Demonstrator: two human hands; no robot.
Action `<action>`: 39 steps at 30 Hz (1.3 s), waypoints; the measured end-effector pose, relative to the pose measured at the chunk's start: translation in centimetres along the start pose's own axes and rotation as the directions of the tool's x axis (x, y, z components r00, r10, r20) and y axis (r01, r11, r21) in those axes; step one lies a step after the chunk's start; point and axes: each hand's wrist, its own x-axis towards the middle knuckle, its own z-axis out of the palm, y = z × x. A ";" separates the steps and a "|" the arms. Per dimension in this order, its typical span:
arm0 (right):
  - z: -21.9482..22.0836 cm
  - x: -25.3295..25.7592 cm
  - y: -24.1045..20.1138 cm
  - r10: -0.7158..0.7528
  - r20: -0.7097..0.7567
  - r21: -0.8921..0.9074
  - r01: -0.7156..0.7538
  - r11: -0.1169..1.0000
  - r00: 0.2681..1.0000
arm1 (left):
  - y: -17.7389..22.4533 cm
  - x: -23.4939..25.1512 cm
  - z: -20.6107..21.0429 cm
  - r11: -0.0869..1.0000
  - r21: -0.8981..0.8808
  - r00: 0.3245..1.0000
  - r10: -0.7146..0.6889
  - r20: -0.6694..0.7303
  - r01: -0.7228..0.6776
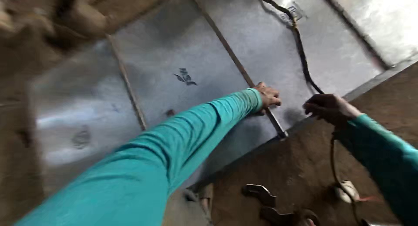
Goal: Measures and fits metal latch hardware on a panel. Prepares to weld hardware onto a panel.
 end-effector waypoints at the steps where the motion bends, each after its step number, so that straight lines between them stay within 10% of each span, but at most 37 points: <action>1: 0.6 1.0 -0.5 0.005 0.037 -0.061 -0.003 0.998 0.999 | 0.2 0.0 -0.1 1.000 0.007 1.000 -0.012 0.009 0.012; 10: 7.8 5.3 -3.4 0.147 0.111 -0.384 -0.093 0.918 0.983 | -1.1 0.2 1.7 1.000 0.020 0.996 0.014 -0.093 -0.012; 23: 8.6 4.6 -3.2 0.108 0.120 -0.369 -0.056 0.928 0.987 | -4.8 -1.8 -0.2 0.992 -0.046 0.986 -0.121 -0.114 0.117; 28: 8.7 4.0 -3.5 0.120 0.113 -0.354 -0.073 0.933 0.986 | -8.2 -3.8 -0.5 0.887 -0.293 0.905 -0.406 -0.128 0.357; 33: 8.9 3.9 -3.1 0.111 0.106 -0.352 -0.067 0.934 0.988 | -9.2 -4.8 1.2 0.659 -0.719 0.865 -0.473 -0.167 0.221; 39: 8.8 4.1 -3.0 0.119 0.119 -0.364 -0.068 0.929 0.986 | -9.4 -5.5 2.3 0.559 -0.817 0.886 -0.440 -0.147 0.141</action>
